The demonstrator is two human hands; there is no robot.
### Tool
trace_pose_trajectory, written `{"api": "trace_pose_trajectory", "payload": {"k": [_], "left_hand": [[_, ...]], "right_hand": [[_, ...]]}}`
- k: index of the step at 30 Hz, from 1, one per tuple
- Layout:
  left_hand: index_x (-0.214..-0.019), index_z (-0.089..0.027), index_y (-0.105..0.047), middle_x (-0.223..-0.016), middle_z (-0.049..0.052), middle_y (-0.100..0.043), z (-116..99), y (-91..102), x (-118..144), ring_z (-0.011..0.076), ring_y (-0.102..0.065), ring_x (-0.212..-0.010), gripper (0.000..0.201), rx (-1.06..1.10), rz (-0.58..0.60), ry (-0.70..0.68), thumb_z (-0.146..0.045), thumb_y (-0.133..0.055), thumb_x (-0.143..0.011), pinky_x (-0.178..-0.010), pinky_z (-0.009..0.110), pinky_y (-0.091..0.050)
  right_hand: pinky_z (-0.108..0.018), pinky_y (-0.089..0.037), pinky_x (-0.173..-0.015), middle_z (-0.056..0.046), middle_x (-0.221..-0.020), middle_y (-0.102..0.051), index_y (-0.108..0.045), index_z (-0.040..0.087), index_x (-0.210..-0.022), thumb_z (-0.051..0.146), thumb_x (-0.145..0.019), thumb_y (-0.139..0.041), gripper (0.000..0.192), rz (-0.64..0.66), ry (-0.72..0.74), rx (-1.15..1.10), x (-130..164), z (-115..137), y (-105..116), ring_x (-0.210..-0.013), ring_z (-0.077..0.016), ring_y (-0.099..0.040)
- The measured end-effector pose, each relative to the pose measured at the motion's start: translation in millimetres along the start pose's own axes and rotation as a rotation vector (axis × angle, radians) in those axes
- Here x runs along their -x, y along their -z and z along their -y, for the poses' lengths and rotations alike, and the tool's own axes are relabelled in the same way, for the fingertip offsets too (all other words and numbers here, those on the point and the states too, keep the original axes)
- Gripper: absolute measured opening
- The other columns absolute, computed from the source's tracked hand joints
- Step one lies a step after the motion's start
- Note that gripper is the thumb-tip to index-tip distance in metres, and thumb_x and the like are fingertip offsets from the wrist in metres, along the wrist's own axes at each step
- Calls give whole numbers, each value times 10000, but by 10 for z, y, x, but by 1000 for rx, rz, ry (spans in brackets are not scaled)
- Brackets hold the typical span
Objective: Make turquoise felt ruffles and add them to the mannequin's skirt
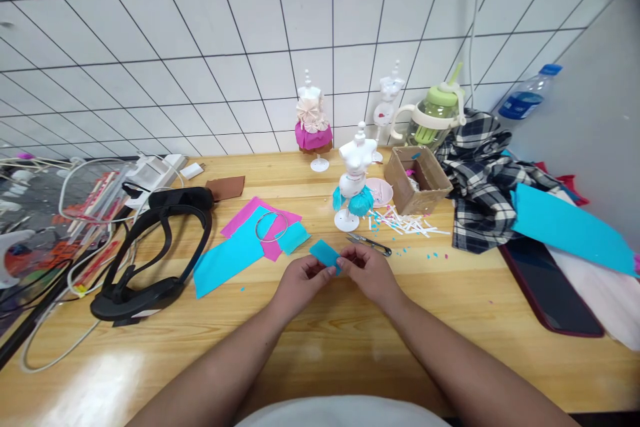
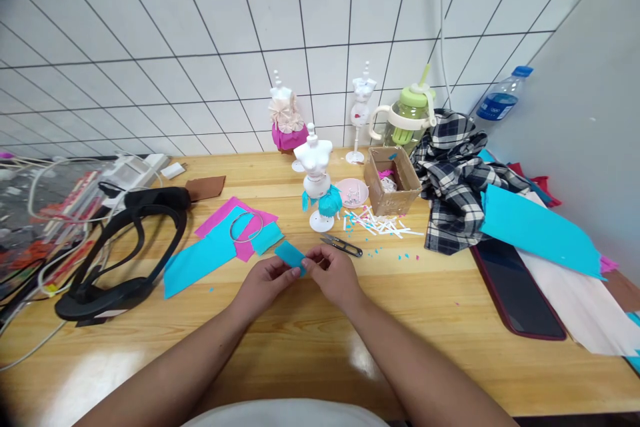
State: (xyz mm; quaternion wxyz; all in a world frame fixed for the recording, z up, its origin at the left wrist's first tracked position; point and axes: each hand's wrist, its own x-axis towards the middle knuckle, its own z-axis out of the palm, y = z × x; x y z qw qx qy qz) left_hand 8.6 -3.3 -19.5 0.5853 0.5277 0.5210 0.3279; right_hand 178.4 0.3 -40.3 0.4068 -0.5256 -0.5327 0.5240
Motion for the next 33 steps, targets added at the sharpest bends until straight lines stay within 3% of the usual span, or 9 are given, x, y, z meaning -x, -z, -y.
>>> {"api": "trace_pose_trajectory", "payload": {"k": [3, 8, 14, 21, 26, 28, 31, 33], "left_hand": [[-781, -179, -733, -724, 36, -703, 6, 1, 0, 223, -628, -749, 247, -27, 3, 4, -415, -709, -714, -680, 298, -466], [-807, -180, -735, -768, 37, -712, 41, -1, 19, 208, -614, -738, 230, -117, 70, -37, -393, -681, -741, -666, 285, -455], [-851, -169, -733, -800, 42, -713, 49, -6, 51, 201, -614, -740, 209, -228, 157, -59, -343, -645, -775, -682, 280, -454], [-1012, -161, -700, -930, 74, -718, -35, 36, 58, 226, -632, -833, 368, -46, 225, -39, -384, -721, -721, -739, 301, -478], [-851, -168, -725, -874, 65, -726, -15, 21, 31, 222, -632, -829, 256, -5, 202, -42, -398, -701, -743, -781, 319, -467], [-817, -172, -723, -841, 57, -725, -1, 19, 21, 215, -627, -807, 245, -10, 175, -40, -403, -698, -742, -777, 319, -461], [-746, -174, -696, -739, 26, -694, 5, 36, 5, 178, -592, -695, 276, -23, 62, 6, -448, -707, -713, -676, 285, -438], [-654, -171, -640, -617, -11, -620, 2, 58, -8, 134, -519, -580, 328, -50, -42, 47, -489, -713, -687, -572, 250, -376]], "right_hand": [[-276, -462, -615, -8, -711, -637, -659, 178, -796, 342, -761, -638, 169, 1, 24, 4, 5, 24, 12, -648, -147, -560], [-294, -494, -678, -35, -829, -686, -676, 175, -974, 331, -765, -642, 263, 43, 57, -23, 25, 95, 38, -748, -165, -615], [-287, -473, -614, -30, -753, -686, -683, 177, -800, 338, -761, -636, 172, 33, 33, 17, 32, 87, 39, -679, -165, -604], [-270, -450, -567, -15, -691, -659, -664, 181, -743, 363, -761, -635, 185, 3, 36, 35, 33, 110, 53, -624, -153, -574], [-258, -432, -543, -18, -685, -657, -671, 181, -756, 341, -800, -613, 176, 7, 95, 121, 55, 150, 49, -609, -149, -565], [-263, -436, -560, -17, -721, -658, -682, 188, -855, 347, -831, -595, 183, -5, 173, 238, 46, 165, 116, -619, -147, -562], [-321, -452, -714, -48, -877, -665, -648, 205, -1054, 345, -870, -578, 242, -131, 360, 623, 6, 164, 295, -796, -191, -574], [-368, -426, -769, -83, -912, -643, -651, 198, -991, 321, -873, -585, 183, -256, 419, 925, -27, 134, 409, -887, -238, -544]]}}
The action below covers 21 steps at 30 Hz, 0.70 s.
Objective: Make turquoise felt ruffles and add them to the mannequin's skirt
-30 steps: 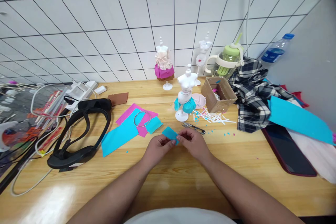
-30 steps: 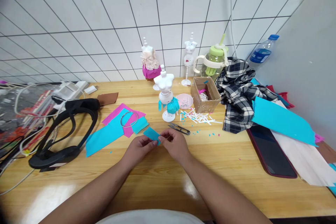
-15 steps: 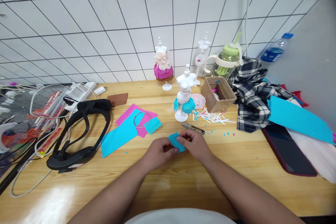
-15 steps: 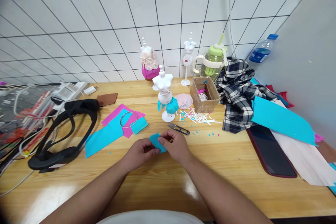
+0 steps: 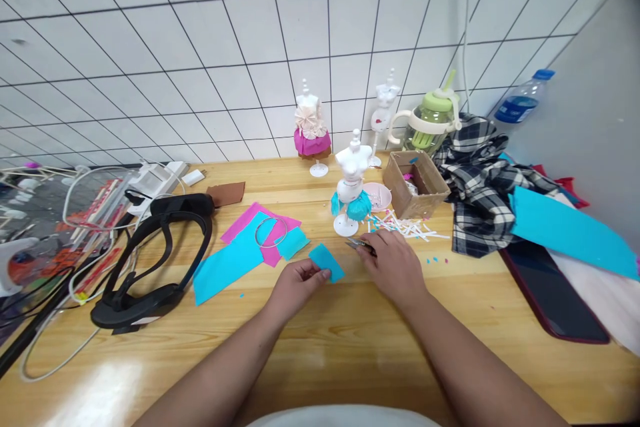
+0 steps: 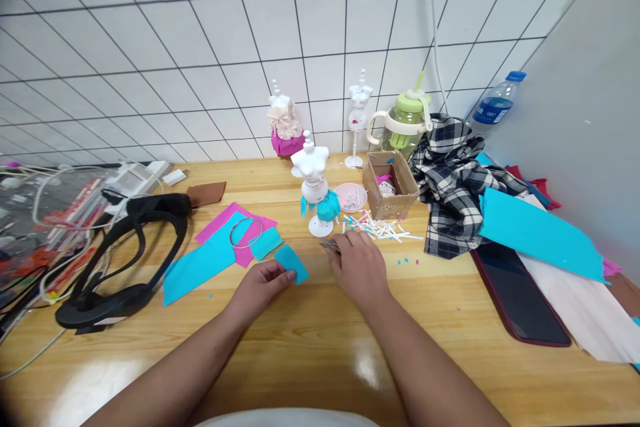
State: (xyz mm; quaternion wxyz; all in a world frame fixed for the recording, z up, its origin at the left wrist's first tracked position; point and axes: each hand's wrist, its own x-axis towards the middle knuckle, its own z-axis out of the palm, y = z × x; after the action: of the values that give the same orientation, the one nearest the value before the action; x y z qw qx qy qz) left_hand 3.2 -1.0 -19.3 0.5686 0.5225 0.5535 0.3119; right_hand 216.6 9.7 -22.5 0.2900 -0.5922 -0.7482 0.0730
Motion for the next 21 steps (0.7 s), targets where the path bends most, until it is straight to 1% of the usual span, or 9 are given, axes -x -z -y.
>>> {"api": "trace_pose_trajectory", "payload": {"k": [3, 5, 7, 10, 12, 14, 17, 19, 21], "left_hand": [[-601, -169, -566, -522, -45, -512, -14, 33, -15, 96, -426, -492, 395, 16, -73, 57, -528, -713, -674, -502, 230, -296], [-627, -168, -564, -558, -33, -541, -39, 51, -15, 97, -449, -508, 391, 91, -78, 85, -525, -715, -683, -510, 227, -319], [-664, -167, -570, -652, -2, -600, -82, 62, -5, 123, -537, -606, 366, 226, -89, 104, -497, -728, -688, -558, 228, -378], [-722, -169, -577, -761, 13, -618, -170, 47, 14, 158, -614, -798, 327, 479, -156, 146, -430, -768, -675, -643, 223, -428], [-757, -171, -585, -795, 7, -618, -215, 1, 14, 151, -622, -837, 325, 609, -207, 183, -402, -790, -658, -661, 216, -432], [-782, -172, -590, -856, 15, -637, -226, -72, -5, 146, -627, -859, 336, 685, -222, 214, -403, -796, -649, -676, 216, -435], [-774, -171, -590, -882, 27, -653, -179, -183, -57, 159, -629, -900, 351, 685, -217, 213, -432, -790, -648, -693, 223, -435], [-751, -170, -587, -850, 27, -655, -129, -218, -88, 168, -626, -907, 353, 630, -234, 186, -451, -778, -655, -703, 229, -435], [-731, -169, -584, -814, 24, -653, -85, -214, -103, 174, -622, -898, 350, 571, -256, 155, -460, -766, -665, -719, 239, -440]], "right_hand": [[-376, -403, -738, -94, -866, -613, -634, 199, -874, 281, -846, -625, 87, -23, 38, 261, -8, -104, -13, -862, -253, -518], [-371, -394, -726, -88, -841, -605, -605, 204, -827, 221, -824, -638, 37, -11, 62, 307, -6, -105, -34, -850, -251, -516], [-366, -389, -723, -83, -817, -602, -563, 205, -782, 152, -792, -628, 84, 19, 71, 280, 1, -58, -43, -843, -251, -525], [-335, -384, -669, -53, -750, -588, -484, 212, -782, 115, -774, -559, 123, 96, -8, 104, 44, 77, -52, -767, -233, -548], [-297, -367, -592, -12, -699, -567, -442, 218, -853, 131, -820, -477, 100, 164, -119, -116, 102, 192, -78, -654, -198, -548], [-274, -367, -551, 21, -667, -544, -412, 224, -915, 159, -862, -419, 85, 243, -197, -361, 168, 304, -121, -587, -175, -537], [-274, -420, -588, 6, -746, -591, -411, 222, -1031, 271, -948, -340, 120, 290, -234, -631, 238, 415, -187, -651, -171, -582], [-286, -439, -641, -31, -848, -630, -434, 222, -1022, 337, -982, -280, 197, 294, -224, -677, 253, 439, -209, -742, -177, -609], [-294, -438, -657, -46, -866, -640, -445, 218, -996, 363, -992, -260, 235, 321, -205, -663, 254, 439, -211, -761, -181, -610]]}}
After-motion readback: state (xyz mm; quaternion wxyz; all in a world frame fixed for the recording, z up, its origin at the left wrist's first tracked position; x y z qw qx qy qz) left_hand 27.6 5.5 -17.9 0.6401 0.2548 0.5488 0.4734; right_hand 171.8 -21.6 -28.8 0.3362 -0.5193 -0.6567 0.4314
